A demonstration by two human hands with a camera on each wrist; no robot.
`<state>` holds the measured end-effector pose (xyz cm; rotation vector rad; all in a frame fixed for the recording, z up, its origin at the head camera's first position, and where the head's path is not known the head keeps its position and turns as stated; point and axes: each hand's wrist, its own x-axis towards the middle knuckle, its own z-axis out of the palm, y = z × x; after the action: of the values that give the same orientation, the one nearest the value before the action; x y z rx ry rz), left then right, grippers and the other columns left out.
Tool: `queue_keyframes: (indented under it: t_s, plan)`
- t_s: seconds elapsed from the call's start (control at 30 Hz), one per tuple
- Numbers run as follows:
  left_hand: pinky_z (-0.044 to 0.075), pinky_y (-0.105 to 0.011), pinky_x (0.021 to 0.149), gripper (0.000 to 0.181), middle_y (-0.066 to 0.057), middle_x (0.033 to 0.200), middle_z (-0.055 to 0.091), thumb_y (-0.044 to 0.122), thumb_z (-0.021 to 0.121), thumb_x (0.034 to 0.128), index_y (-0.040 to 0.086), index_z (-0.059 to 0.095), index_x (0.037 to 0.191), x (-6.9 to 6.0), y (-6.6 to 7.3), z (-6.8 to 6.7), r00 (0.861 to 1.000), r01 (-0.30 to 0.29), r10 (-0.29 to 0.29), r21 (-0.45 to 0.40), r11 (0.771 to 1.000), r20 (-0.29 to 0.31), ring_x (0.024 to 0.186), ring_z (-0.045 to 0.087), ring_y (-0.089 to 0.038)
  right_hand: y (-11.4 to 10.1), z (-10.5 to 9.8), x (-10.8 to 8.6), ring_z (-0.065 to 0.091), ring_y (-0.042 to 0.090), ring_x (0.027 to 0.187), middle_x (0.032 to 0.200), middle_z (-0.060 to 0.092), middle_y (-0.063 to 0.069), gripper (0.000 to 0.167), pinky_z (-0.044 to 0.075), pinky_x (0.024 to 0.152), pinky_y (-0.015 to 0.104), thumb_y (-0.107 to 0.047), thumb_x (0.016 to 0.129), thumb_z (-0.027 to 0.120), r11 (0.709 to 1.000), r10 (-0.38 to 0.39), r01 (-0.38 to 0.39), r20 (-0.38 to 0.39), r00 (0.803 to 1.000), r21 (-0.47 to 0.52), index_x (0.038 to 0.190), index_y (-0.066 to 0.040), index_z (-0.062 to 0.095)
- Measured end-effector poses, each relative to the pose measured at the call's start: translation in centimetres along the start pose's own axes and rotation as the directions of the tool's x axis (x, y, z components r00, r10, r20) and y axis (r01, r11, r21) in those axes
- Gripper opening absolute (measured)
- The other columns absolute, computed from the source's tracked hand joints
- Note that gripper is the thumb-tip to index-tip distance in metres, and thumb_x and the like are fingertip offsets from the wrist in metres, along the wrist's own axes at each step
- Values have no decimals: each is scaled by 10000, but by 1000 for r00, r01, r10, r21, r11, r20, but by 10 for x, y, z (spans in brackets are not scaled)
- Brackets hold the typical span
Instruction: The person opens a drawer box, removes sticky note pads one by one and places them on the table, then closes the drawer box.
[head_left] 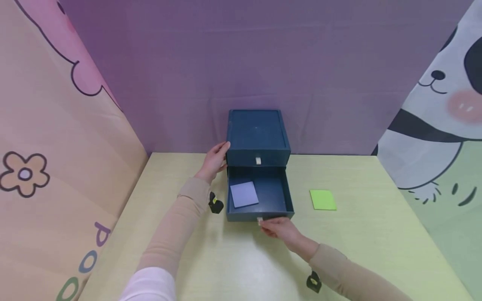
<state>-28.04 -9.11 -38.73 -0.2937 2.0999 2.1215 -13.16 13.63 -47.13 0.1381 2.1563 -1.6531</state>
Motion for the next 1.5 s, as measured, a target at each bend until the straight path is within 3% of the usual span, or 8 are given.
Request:
queue_keyframes:
  t_s: [0.63, 1.07, 1.27, 1.4, 1.5]
  plan:
    - [439, -433, 987, 556, -36, 1470, 407, 449, 525, 950, 202, 421, 1437, 0, -1, -1, 1000, 1, -1, -1, 1000, 5, 1267, 445, -283, 3, 3, -5, 632, 168, 778, 906, 711, 174, 357, 543, 801, 375, -203, 891, 659, 1000, 1, -1, 8, 1000, -4, 1030, 126, 668]
    - [435, -437, 1000, 564, -36, 1484, 390, 457, 521, 949, 199, 415, 1440, 1, -1, -1, 1000, -1, 1, 1, 1000, 8, 1298, 426, -294, 7, 4, -9, 629, 128, 746, 831, 717, 92, 345, 547, 799, 384, -185, 895, 651, 1000, -10, 10, 19, 1000, 3, 1018, 137, 662]
    - [431, -436, 1006, 568, -35, 1487, 386, 456, 526, 947, 199, 413, 1440, 2, -1, -1, 1000, 2, -2, -2, 1000, 10, 1308, 419, -293, 8, 1, -9, 615, 112, 743, 789, 688, -17, 378, 540, 789, 357, -204, 907, 630, 998, -27, 22, 88, 996, 51, 1033, 153, 634]
    - [432, -435, 1005, 567, -31, 1486, 387, 464, 525, 945, 205, 417, 1438, 2, -1, -1, 1000, 3, -3, 5, 1000, 8, 1307, 419, -291, 9, -3, -8, 616, 123, 784, 858, 693, 5, 432, 534, 819, 368, -263, 920, 612, 999, -30, 22, 167, 985, 49, 1060, 146, 624]
    - [434, -438, 1002, 564, -30, 1484, 392, 464, 527, 944, 207, 422, 1435, 2, -1, -1, 1000, 2, -2, 4, 1000, 5, 1301, 424, -292, 11, -6, -8, 617, 126, 811, 914, 694, 40, 447, 528, 848, 389, -279, 934, 582, 1000, -16, 11, 258, 966, 21, 1085, 140, 613]
